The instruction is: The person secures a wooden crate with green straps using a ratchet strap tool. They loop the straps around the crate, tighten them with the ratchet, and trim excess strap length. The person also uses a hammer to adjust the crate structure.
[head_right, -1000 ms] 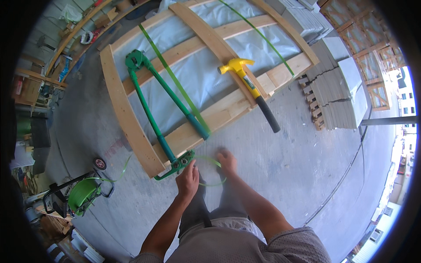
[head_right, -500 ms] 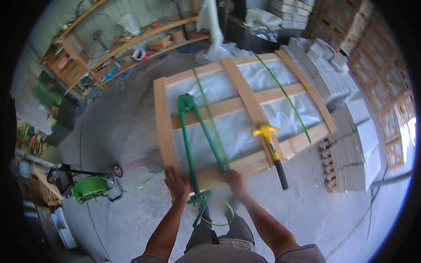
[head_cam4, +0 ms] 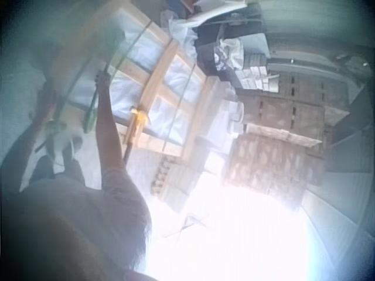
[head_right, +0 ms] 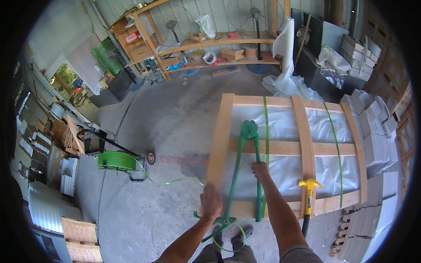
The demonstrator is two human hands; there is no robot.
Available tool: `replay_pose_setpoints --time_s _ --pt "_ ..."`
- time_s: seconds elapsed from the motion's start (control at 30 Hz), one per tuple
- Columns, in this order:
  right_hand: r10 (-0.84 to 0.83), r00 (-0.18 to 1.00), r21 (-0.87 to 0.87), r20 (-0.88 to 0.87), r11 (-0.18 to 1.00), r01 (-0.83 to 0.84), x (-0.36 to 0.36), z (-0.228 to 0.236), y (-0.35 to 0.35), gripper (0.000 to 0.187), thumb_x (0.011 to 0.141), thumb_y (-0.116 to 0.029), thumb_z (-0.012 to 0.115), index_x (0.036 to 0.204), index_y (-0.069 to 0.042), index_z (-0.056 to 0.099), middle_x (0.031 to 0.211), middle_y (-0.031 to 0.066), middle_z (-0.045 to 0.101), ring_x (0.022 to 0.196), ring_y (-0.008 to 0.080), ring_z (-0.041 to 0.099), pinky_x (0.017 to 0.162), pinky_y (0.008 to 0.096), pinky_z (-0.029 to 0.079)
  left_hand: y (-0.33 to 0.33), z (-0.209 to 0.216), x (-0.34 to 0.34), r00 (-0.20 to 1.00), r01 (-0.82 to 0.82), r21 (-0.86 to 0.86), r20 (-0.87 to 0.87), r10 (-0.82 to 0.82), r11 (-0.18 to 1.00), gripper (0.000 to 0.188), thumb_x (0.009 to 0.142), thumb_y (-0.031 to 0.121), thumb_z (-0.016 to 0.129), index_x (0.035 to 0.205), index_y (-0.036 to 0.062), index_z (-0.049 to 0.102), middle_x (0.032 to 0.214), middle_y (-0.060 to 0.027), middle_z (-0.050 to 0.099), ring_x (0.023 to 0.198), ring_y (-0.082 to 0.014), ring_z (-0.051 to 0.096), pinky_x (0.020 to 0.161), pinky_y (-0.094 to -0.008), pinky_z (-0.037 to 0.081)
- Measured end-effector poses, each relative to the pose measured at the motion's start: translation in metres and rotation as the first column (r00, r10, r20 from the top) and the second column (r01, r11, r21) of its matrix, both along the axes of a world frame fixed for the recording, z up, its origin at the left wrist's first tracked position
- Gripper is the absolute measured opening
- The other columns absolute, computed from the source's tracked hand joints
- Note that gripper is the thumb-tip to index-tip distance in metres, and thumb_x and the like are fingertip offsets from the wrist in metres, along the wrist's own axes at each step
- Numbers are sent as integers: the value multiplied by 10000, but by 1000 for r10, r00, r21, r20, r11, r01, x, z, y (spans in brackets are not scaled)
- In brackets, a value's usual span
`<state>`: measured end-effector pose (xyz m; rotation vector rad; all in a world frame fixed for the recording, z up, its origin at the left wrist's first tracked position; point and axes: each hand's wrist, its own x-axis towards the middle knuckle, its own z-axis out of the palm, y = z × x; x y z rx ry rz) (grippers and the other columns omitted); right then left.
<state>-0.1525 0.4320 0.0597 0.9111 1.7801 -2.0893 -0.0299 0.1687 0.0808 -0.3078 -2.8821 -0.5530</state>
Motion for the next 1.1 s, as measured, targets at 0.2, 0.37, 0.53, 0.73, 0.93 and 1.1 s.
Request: replay_pose_setpoints --time_s 0.2,0.37,0.53,0.73,0.93,1.1 --pt "56 998 -112 -23 992 -58 2 41 6 267 882 -232 621 716 -127 439 567 -38 392 414 76 365 360 260 285 -4 -11 0 999 -11 16 -50 12 1000 449 871 173 553 1269 -18 472 1336 -230 449 1233 -403 429 927 -503 377" --pt "51 999 -10 -19 999 -52 78 82 -3 290 884 -250 629 705 -130 435 556 -44 370 409 71 352 361 250 279 -7 -27 2 996 -20 102 -85 29 995 403 877 166 537 1239 -8 503 1331 -213 468 1235 -391 433 928 -503 375" --pt "-55 974 -196 -222 981 11 191 100 -21 297 884 -261 659 717 -141 446 534 -64 357 402 53 333 361 231 256 -10 -35 6 989 -9 -78 -148 -3 997 310 905 207 504 1160 37 551 1261 -182 515 1178 -360 473 906 -494 383" --pt "-127 948 -223 -292 973 61 321 135 -64 282 890 -200 675 722 -138 458 517 -74 353 385 37 318 349 221 227 10 0 102 979 76 571 114 -171 818 303 964 278 470 1127 39 562 872 -155 622 824 -335 613 673 -397 473" --pt "-225 950 -189 -218 964 185 395 165 -112 226 884 -122 662 728 -126 500 505 -73 366 380 34 326 348 220 224 12 57 242 677 -401 655 683 -275 641 428 893 459 586 984 46 653 753 -176 663 610 -355 629 577 -407 498" --pt "2 978 -112 -211 993 -26 454 194 -105 152 916 -114 628 779 -92 563 556 -83 407 447 21 393 388 219 297 -95 55 221 961 -164 275 262 90 947 337 843 435 633 825 101 675 738 -141 676 624 -356 644 538 -447 486"
